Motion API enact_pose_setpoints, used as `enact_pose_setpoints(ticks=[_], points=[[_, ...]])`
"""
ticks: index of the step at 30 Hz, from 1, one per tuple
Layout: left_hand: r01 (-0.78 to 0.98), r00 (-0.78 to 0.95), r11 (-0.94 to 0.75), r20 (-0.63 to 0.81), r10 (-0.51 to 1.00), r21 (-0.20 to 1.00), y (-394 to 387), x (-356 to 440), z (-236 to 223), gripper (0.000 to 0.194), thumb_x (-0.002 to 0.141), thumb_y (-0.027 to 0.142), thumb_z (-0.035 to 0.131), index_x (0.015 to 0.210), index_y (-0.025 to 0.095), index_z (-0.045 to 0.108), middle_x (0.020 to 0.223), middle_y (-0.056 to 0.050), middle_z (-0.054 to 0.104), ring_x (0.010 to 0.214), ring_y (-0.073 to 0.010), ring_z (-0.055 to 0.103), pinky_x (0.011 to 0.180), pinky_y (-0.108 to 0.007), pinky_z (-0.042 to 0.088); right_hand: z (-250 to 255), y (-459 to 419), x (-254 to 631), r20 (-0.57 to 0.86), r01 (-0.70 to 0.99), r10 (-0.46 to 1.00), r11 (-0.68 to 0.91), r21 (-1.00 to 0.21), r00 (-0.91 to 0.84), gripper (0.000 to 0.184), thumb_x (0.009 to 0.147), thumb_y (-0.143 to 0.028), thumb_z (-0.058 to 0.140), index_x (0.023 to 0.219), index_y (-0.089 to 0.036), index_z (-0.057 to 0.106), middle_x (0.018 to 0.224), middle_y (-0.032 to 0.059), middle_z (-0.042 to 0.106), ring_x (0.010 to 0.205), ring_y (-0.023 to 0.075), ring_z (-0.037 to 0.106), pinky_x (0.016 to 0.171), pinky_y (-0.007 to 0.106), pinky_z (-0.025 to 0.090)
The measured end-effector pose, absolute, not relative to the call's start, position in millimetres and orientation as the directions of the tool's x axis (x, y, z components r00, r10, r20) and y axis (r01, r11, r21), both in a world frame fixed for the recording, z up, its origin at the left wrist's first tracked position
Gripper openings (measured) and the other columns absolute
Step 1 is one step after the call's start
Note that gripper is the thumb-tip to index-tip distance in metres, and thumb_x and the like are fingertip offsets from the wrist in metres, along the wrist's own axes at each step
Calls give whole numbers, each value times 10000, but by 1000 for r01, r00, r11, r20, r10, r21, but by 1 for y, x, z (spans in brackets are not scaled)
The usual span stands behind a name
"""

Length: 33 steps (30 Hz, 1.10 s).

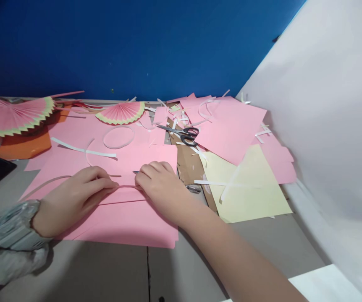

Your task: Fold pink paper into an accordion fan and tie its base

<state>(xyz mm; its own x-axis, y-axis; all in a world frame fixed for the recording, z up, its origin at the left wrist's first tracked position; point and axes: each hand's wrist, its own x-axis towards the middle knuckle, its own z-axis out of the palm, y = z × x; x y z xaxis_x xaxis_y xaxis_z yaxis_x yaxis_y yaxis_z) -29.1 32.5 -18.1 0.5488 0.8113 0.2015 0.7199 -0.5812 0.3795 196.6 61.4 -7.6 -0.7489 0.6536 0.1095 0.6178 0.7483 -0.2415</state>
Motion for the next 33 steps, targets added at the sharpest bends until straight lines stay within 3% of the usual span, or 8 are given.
enact_pose_setpoints(ticks=[8,18,27,33], points=[[706,660,-687,195,726,172,36,-37,-6,218,891,126,431,872,146,647,808,-58,550,686,-159,505,582,-271,408,0,59,200,62,655,666,743,-135,-743,121,883,-77,469,879,-159,559,929,70,579,891,202,484,813,340,348],[689,645,-610,54,763,392,40,-56,-7,227,929,191,403,1013,235,609,998,-41,555,892,-160,533,764,-285,436,11,59,208,-32,674,678,721,-161,-734,154,868,-36,459,838,-171,528,971,77,564,893,201,472,758,320,363],[737,623,-599,31,782,313,40,-60,2,191,926,206,405,912,213,595,960,-31,563,929,-185,495,790,-311,409,14,56,210,-53,695,694,710,-117,-718,134,864,-50,470,845,-165,537,987,98,545,901,222,464,726,318,387],[771,561,-512,-23,828,379,44,-61,1,228,901,345,461,1057,193,526,1058,-63,561,1000,-225,500,866,-365,388,14,59,215,-36,709,711,694,-126,-702,154,854,-40,485,876,-173,561,997,88,541,914,225,463,747,329,382]])
